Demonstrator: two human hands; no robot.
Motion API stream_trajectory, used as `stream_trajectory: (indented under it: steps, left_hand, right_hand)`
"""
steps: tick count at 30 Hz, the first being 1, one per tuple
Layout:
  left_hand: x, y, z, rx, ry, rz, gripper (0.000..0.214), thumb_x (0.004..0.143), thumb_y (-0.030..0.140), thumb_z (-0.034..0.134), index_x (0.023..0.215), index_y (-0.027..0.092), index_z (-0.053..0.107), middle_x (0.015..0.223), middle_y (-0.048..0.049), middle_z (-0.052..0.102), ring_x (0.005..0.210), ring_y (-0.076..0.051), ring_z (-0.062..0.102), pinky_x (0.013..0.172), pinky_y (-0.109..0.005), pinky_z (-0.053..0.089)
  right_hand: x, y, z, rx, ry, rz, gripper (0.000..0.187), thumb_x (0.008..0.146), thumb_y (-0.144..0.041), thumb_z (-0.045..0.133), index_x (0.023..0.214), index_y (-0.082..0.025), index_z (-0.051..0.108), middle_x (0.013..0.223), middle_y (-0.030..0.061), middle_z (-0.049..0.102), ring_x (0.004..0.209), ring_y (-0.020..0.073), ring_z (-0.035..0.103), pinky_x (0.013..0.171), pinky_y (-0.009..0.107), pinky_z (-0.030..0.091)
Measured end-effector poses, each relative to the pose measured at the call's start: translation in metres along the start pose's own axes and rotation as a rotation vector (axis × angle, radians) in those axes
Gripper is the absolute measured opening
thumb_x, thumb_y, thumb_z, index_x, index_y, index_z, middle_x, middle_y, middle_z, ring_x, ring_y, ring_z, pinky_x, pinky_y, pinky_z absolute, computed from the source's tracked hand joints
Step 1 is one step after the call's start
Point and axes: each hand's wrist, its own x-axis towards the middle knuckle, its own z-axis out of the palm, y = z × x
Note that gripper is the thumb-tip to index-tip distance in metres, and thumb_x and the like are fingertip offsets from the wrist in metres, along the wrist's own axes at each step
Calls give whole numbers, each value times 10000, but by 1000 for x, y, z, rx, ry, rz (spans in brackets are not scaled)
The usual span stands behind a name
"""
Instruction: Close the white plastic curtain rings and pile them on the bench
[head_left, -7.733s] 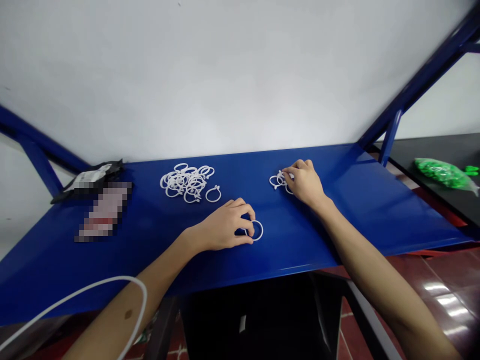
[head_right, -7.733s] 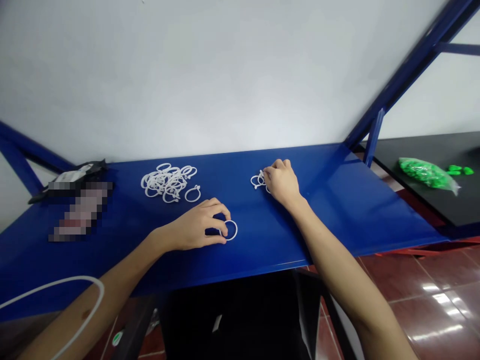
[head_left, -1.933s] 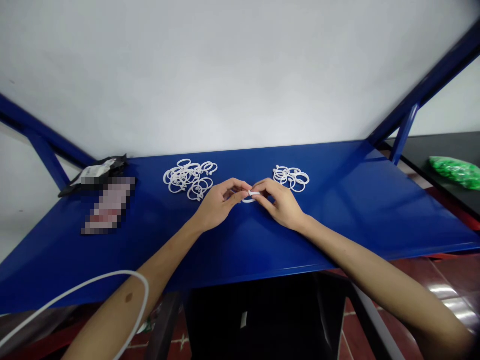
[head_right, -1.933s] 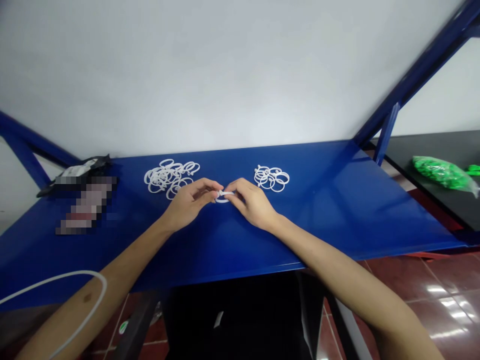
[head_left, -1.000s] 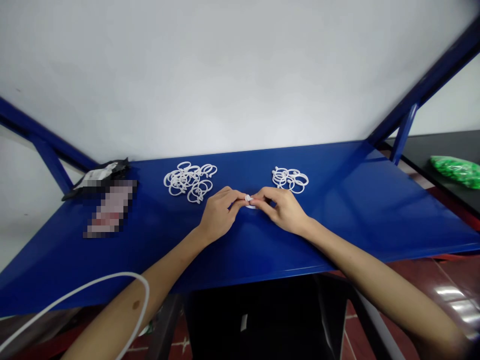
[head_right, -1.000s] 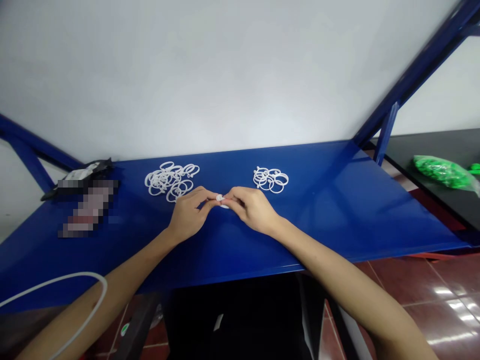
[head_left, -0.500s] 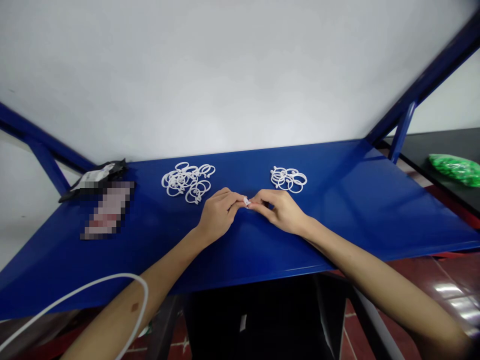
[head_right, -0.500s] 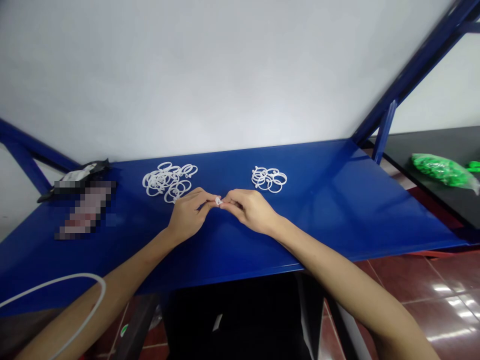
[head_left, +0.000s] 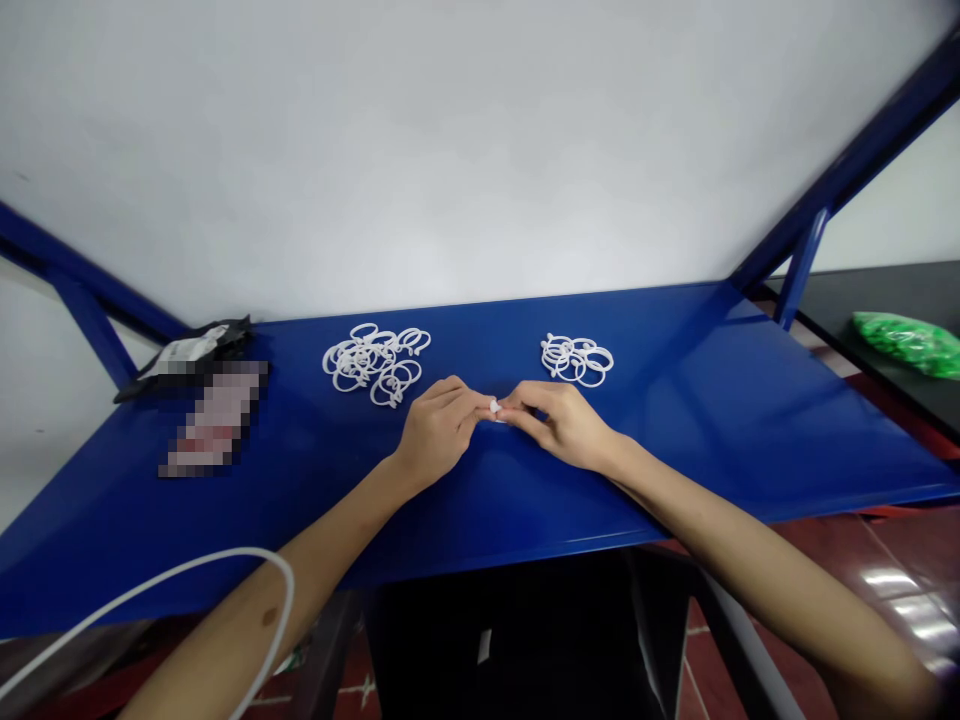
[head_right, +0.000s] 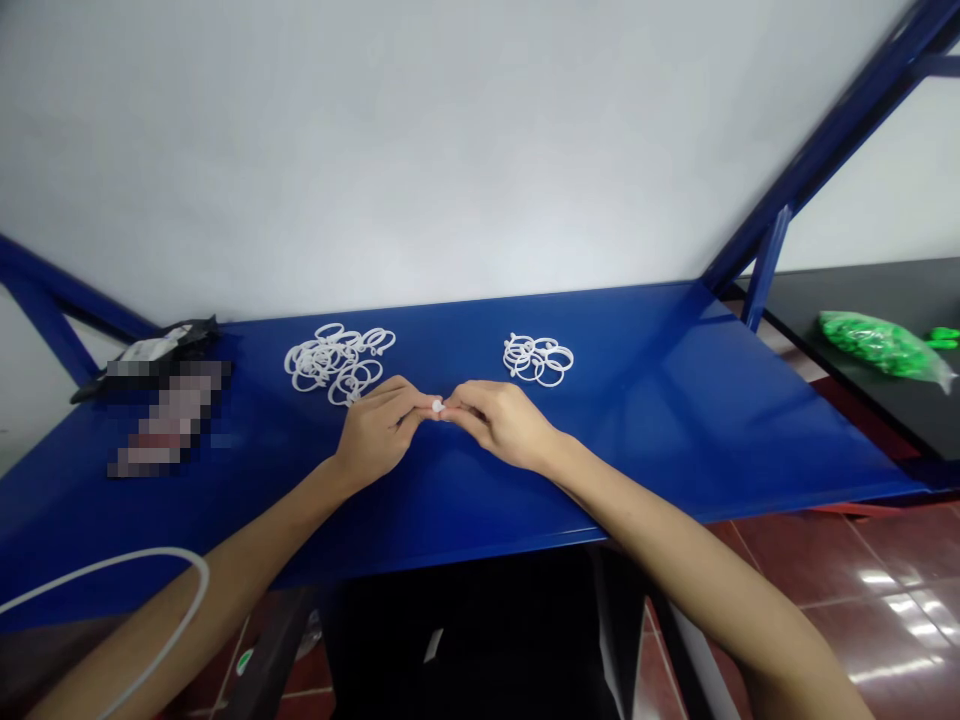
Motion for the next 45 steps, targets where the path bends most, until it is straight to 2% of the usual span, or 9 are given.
stream_trajectory:
  steps: [5,8,14,19,24,27,34,40,45]
  left_hand:
    - [4,-1,-1,34,-42,81,174,1007,233,567,893,209,697,823,-6,757,752,-150,642,740,-282,531]
    - [10,-11,-8,190,-169,-4,186,994,357,597,1022,210,708,919,-42,761,847,-200,659,831,-342,517]
    - [6,-52,-37,579,-280,-319,333,913,473,661,1013,160,714,938,-157,713,1018,-371,627,923,-512,462]
    - [-3,-67,-41,634,-391,-286,234,912,409,640,918,184,704,797,-122,705,912,-342,640,879,-496,471]
    - [-4,-66,-32,472,-397,-254,91,890,224,616,930,202,695,869,-113,733,907,-322,625,869,-477,459]
    - [-1,-63,-31,429,-364,-254,163,867,146,587,970,208,697,830,-87,725,885,-301,614,845,-455,459]
    - [22,-33,-40,-54,-244,-381,210,926,190,532,1038,217,708,917,-38,719,796,-177,631,753,-332,508]
    - [23,-17,-32,-542,-202,-562,182,941,299,587,1025,215,726,948,-45,742,752,-137,654,675,-273,533]
    - [18,-13,-15,-761,-136,-635,110,871,293,680,918,196,704,917,-47,739,745,-128,656,674,-257,553]
  right_hand:
    - [1,4,-2,-27,5,-68,208,1035,-314,535,994,-186,693,903,56,718,803,160,671,735,283,524]
    - [4,15,-8,-176,63,-29,242,1037,-323,524,1031,-186,724,979,86,723,881,197,677,798,331,531]
    - [0,56,-55,-542,346,293,279,987,-359,569,982,-188,791,876,95,709,738,208,635,710,350,493]
    - [-11,80,-81,-762,245,536,308,965,-320,533,1013,-192,809,869,110,712,760,232,624,722,370,479]
    - [-12,80,-78,-861,214,592,322,973,-338,536,1056,-180,804,977,158,714,894,291,606,795,430,498]
    - [-11,75,-76,-867,277,591,315,973,-346,549,1077,-169,788,1008,165,707,943,313,580,811,461,504]
    - [-5,59,-61,-791,381,381,327,999,-365,513,1067,-164,760,1001,166,688,982,323,548,847,502,500]
    - [4,25,-20,-407,200,86,285,1010,-323,536,1245,-227,664,1054,111,680,979,268,621,912,488,525]
    - [4,10,9,-35,43,105,389,988,-326,584,1365,-236,555,1145,92,669,863,188,661,799,376,573]
